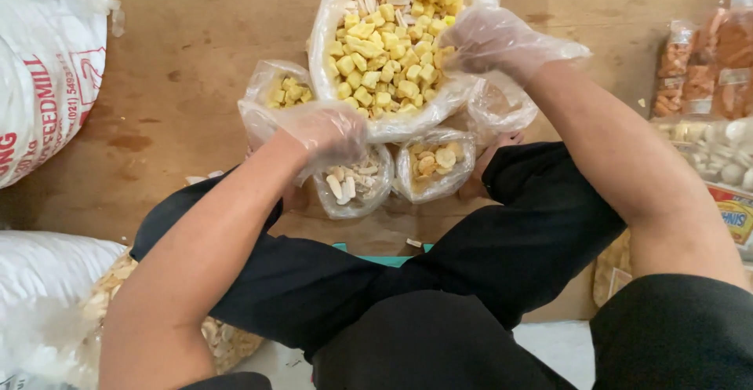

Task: Manually packaging small yellow food snacks from a large bulk bag into smaller individual plastic bags.

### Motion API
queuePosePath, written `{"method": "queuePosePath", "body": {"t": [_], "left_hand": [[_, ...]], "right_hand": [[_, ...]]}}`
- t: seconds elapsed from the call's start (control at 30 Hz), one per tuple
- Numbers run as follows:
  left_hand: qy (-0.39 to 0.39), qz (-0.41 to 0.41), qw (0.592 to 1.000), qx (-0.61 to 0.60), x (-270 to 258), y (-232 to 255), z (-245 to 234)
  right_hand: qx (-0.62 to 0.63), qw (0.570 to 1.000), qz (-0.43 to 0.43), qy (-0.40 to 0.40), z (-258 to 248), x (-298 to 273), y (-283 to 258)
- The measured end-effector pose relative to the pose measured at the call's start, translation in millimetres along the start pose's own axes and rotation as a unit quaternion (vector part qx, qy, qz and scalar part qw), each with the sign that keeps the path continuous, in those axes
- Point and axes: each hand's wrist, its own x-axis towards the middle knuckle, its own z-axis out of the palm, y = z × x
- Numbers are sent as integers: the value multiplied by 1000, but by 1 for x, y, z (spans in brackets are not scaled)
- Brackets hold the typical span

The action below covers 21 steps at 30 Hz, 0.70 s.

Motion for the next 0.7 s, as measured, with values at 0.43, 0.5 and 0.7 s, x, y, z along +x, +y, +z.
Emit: {"method": "queuePosePath", "body": {"t": [0.43, 0.5, 0.7], "left_hand": [[206, 3, 960, 191, 54, -51, -23], [213, 7, 954, 212, 70, -59, -22], [243, 27, 951, 192, 84, -68, -31]], "right_hand": [[-60, 997, 24, -43, -19, -16, -31], [-58, 998, 11, -29, -8, -5, -19], [-25, 998, -35, 43, 8, 1, 2]]}}
